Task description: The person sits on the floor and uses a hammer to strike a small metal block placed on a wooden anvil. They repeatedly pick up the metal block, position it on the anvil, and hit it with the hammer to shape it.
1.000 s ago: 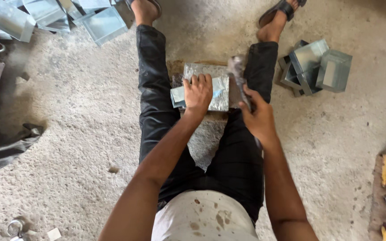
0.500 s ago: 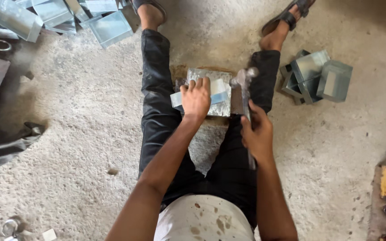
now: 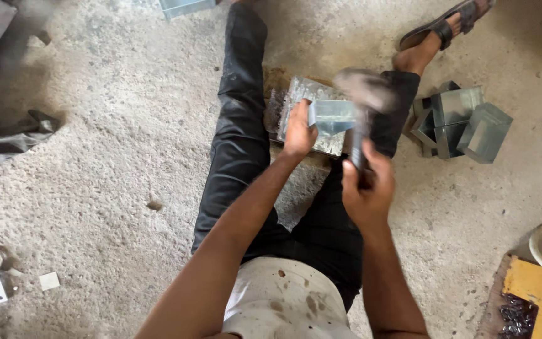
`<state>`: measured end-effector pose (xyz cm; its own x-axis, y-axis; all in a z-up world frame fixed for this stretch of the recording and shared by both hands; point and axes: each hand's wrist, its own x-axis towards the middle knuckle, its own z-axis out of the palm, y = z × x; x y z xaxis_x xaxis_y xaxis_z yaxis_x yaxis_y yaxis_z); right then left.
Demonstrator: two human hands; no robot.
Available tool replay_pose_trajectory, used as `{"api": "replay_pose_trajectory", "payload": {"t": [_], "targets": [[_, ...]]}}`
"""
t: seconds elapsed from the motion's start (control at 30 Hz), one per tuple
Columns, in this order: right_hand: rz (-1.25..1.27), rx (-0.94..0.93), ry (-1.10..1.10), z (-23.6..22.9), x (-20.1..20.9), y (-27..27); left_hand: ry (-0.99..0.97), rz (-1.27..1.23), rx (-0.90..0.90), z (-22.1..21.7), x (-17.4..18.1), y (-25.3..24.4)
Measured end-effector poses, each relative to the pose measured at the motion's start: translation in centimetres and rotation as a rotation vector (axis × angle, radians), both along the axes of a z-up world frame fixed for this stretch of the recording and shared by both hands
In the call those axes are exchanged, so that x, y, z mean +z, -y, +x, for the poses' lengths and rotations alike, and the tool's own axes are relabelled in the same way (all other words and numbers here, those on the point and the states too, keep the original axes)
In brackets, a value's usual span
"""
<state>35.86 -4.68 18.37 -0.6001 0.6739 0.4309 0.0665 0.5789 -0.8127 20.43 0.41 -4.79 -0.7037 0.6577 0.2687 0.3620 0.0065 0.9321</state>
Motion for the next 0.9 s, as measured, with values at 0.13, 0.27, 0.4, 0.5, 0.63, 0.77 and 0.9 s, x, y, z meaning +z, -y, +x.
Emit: {"api": "replay_pose_trajectory", "payload": {"t": [0.13, 0.27, 0.4, 0.5, 0.63, 0.77, 0.9], "targets": [[-0.314, -0.031, 0.218, -0.4, 0.8, -1.1, -0.173, 0.196, 0.088, -0.9, 0.8, 0.1], [-0.079, -0.067, 0.130, -0.3, 0.2, 0.7, -0.042, 0.083, -0.009, -0.7, 1.1, 0.6], [0.030, -0.080, 0.359, -1.4, 0.0, -1.1, -0.023, 0.042, -0.008, -1.1, 1.2, 0.4], [-0.377, -0.143, 0.260, -0.2, 0.9, -0.5, -0.049, 0.067, -0.007, -1.6, 1.5, -0.1], [-0.136, -0.114, 0.141, 0.0, -1.4, -0.5, -0.027, 0.069, -0.015, -0.9, 1.2, 0.6], [-0.120, -0.154, 0.221, 1.7, -2.3, -1.3, -0.053, 0.047, -0.004, -0.9, -0.4, 0.2], [-0.103, -0.269, 0.220, 3.4, -1.9, -1.6, -0.135, 0.128, -0.033, -2.2, -3.0, -0.3]]}}
